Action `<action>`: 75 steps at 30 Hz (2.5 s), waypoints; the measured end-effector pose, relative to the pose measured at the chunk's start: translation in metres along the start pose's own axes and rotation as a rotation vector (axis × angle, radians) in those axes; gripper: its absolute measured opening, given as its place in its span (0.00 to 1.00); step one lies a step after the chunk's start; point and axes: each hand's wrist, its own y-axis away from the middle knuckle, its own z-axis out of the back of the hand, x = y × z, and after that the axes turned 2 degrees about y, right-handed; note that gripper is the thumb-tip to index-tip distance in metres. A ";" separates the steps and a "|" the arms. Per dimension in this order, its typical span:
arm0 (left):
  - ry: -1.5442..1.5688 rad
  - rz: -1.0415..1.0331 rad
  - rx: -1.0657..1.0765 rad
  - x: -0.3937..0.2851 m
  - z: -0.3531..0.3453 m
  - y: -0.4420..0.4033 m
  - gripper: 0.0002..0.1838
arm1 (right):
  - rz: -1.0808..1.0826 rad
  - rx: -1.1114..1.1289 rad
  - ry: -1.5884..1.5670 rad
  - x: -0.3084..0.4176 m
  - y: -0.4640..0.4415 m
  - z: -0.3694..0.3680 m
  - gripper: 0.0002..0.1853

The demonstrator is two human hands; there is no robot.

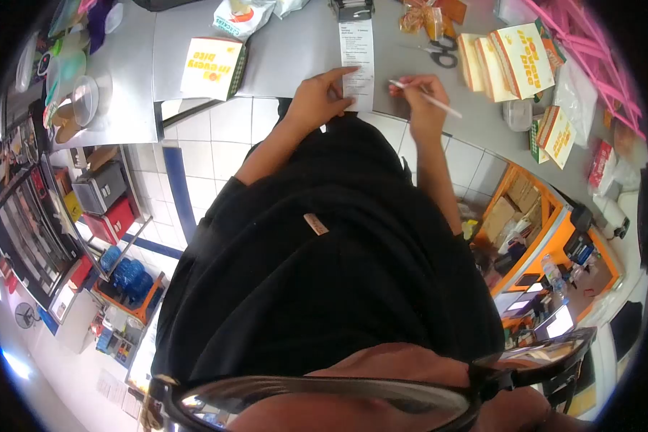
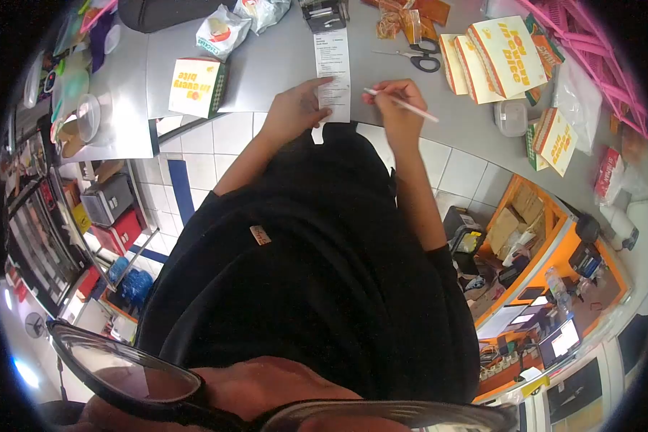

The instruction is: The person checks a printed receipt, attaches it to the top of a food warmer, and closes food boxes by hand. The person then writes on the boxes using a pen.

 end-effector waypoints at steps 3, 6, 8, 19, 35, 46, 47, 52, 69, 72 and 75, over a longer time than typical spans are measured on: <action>-0.272 -0.080 -0.057 0.002 -0.001 0.001 0.35 | -0.002 -0.033 0.093 -0.008 0.030 -0.015 0.08; -0.356 -0.189 -0.099 0.010 0.000 0.001 0.37 | 0.078 -0.066 0.333 -0.017 0.046 -0.016 0.09; -0.341 -0.138 -0.063 0.010 0.001 -0.001 0.38 | 0.123 -0.096 0.437 -0.017 0.047 -0.016 0.09; -0.265 -0.078 0.023 0.007 0.008 -0.002 0.41 | 0.243 -0.070 0.362 -0.031 0.050 -0.016 0.11; -0.185 -0.076 0.011 0.009 0.012 -0.001 0.54 | 0.358 -0.149 0.519 -0.039 0.037 -0.037 0.10; -0.168 -0.087 0.000 0.012 0.013 -0.001 0.56 | 0.496 -0.099 0.590 -0.043 0.029 -0.040 0.11; -0.166 -0.089 0.001 0.011 0.013 -0.001 0.56 | 0.497 -0.097 0.590 -0.045 0.029 -0.039 0.11; -0.155 -0.077 -0.003 0.011 0.015 0.001 0.57 | 0.445 -0.123 0.530 -0.040 0.023 -0.047 0.10; -0.141 -0.072 0.030 0.009 0.019 0.001 0.56 | 0.550 -0.173 0.620 -0.034 -0.033 -0.063 0.09; -0.137 -0.079 0.038 0.012 0.019 0.000 0.56 | 0.508 -0.211 0.450 -0.032 -0.030 -0.054 0.11; -0.138 -0.094 0.033 0.010 0.020 0.000 0.56 | 0.455 -0.222 0.380 -0.032 -0.021 -0.044 0.13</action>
